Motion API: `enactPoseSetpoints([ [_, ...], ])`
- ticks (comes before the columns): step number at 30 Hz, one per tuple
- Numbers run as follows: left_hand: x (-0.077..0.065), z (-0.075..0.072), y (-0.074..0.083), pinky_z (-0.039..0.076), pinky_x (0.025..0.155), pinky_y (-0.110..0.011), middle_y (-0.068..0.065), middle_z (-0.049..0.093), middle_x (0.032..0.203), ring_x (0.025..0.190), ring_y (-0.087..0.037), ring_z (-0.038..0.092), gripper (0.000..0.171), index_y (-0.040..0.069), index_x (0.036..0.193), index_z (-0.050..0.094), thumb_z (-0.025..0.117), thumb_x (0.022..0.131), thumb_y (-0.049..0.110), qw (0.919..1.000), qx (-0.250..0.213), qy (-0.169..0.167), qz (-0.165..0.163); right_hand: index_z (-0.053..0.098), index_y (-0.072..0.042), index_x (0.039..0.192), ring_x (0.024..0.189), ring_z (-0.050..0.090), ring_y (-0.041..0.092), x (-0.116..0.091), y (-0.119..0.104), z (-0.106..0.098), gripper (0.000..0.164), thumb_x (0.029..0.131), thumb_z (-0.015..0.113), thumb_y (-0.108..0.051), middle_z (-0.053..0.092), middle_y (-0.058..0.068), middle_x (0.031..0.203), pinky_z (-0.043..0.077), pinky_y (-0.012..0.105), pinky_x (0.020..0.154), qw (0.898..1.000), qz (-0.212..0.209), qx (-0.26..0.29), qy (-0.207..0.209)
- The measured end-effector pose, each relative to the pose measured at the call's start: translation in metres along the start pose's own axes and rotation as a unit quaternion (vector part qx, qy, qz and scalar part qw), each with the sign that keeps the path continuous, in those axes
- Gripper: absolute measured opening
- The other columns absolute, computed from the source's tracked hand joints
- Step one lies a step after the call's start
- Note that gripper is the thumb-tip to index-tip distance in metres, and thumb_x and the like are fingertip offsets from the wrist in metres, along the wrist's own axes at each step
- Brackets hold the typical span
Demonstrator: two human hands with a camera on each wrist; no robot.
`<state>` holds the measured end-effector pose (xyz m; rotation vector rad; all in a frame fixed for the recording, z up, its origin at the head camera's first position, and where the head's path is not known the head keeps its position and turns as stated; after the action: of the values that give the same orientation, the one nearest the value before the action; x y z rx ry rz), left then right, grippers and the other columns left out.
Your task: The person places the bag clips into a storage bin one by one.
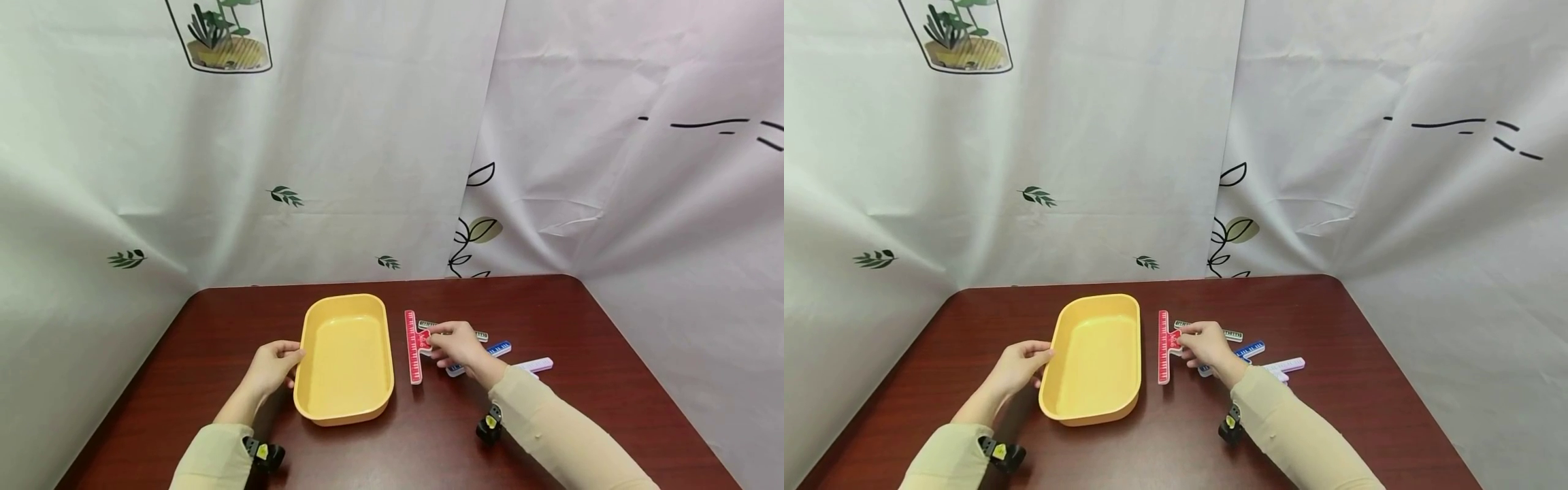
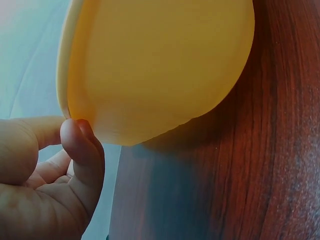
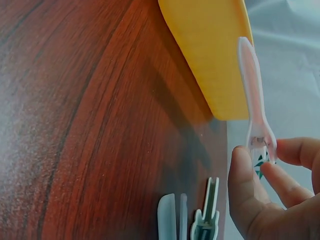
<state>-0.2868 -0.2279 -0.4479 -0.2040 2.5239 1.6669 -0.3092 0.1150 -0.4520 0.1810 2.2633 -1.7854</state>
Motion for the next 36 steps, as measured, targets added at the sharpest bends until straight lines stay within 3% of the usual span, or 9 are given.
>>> enactPoseSetpoints([
  [9, 0.001, 0.001, -0.002, 0.048, 0.045, -0.024, -0.005, 0.058, 0.074, 0.057, -0.013, 0.054, 0.031, -0.011, 0.117, 0.053, 0.055, 0.093, 0.009, 1.0000, 0.003, -0.001, -0.009, 0.063, 0.002, 0.117, 0.059, 0.064, 0.012, -0.001, -0.007, 0.003, 0.033, 0.086, 0.062, -0.008, 0.067, 0.010, 0.080, 0.057, 0.031, 0.051, 1.000, -0.006, 0.002, -0.007],
  [24, 0.001, 0.003, -0.003, 0.053, 0.050, -0.027, -0.006, 0.058, 0.079, 0.059, -0.014, 0.056, 0.030, -0.009, 0.118, 0.052, 0.053, 0.094, 0.009, 0.9999, -0.011, -0.003, -0.013, 0.064, -0.002, 0.118, 0.061, 0.065, 0.014, -0.003, -0.016, 0.009, 0.033, 0.086, 0.063, -0.009, 0.068, 0.016, 0.091, 0.057, 0.030, 0.051, 1.000, 0.001, 0.001, -0.010],
  [36, 0.001, 0.002, -0.004, 0.053, 0.049, -0.029, -0.009, 0.060, 0.085, 0.061, -0.014, 0.057, 0.032, -0.009, 0.121, 0.053, 0.051, 0.095, 0.011, 0.9997, -0.019, 0.001, -0.014, 0.066, -0.002, 0.115, 0.060, 0.065, 0.013, -0.004, -0.024, 0.018, 0.031, 0.085, 0.062, -0.008, 0.068, 0.012, 0.086, 0.057, 0.030, 0.051, 1.000, -0.009, 0.005, -0.017],
])
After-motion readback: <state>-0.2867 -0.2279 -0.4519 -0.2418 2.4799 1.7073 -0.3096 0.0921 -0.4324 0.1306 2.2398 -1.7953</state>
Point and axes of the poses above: each hand's wrist, its own x-axis towards the middle knuckle, its own z-axis out of the palm, y = z × x, the point moved 10 cm from there along x, towards the middle knuckle
